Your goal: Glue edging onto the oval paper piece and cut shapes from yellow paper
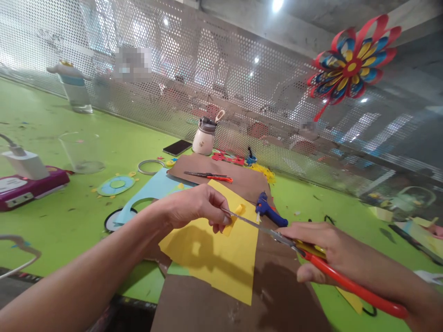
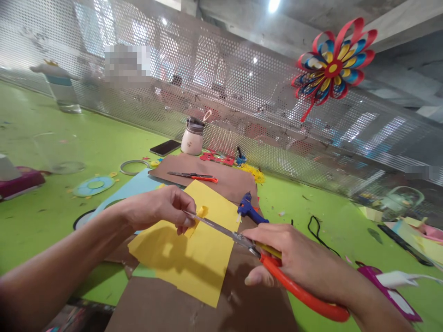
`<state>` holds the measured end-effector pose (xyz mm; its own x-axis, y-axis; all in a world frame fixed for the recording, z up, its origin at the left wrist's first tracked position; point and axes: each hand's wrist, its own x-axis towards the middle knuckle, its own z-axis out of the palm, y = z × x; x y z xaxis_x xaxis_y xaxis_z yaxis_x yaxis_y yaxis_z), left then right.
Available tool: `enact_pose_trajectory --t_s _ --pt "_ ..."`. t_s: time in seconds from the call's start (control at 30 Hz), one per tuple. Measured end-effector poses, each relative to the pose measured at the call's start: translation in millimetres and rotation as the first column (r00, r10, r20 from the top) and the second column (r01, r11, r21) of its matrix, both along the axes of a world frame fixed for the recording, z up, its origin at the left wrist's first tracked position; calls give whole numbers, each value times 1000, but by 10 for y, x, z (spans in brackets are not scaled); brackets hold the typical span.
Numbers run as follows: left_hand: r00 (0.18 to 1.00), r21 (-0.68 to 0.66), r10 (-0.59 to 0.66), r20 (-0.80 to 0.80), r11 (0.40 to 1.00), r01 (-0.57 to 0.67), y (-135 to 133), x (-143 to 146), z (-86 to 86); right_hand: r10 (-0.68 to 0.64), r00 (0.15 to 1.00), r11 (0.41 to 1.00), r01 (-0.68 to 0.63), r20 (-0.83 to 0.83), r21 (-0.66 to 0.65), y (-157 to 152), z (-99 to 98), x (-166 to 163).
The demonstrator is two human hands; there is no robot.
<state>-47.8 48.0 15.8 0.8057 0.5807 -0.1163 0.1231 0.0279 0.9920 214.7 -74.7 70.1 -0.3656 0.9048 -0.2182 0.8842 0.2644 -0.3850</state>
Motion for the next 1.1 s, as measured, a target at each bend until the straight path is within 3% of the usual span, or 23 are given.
enact_pose_trajectory --t_s 0.3,0.6,0.77,0.87,0.97,1.03,1.1 --pt "1000 17 -10 -1 1000 10 2 4 6 11 999 1000 -10 -42 20 12 12 0" --pt "1000 21 -1 -16 1000 1 6 23 -26 40 997 998 -44 73 45 1 -45 32" --pt "1000 16 13 -23 1000 -13 17 32 -54 50 996 993 -42 -76 107 18 -97 104" --pt "1000 15 12 3 1000 -12 18 44 -55 -30 983 974 70 -183 216 51 -202 114" --pt "994 -25 60 90 998 -58 2 75 -52 -217 899 927 312 -380 210 121 -375 38" --pt "983 -65 117 144 992 -108 -14 103 -58 -316 748 904 424 -584 55 187 -494 -56" --pt "969 -102 160 186 984 -143 -29 135 -72 -297 594 915 400 -747 -46 257 -592 -170"
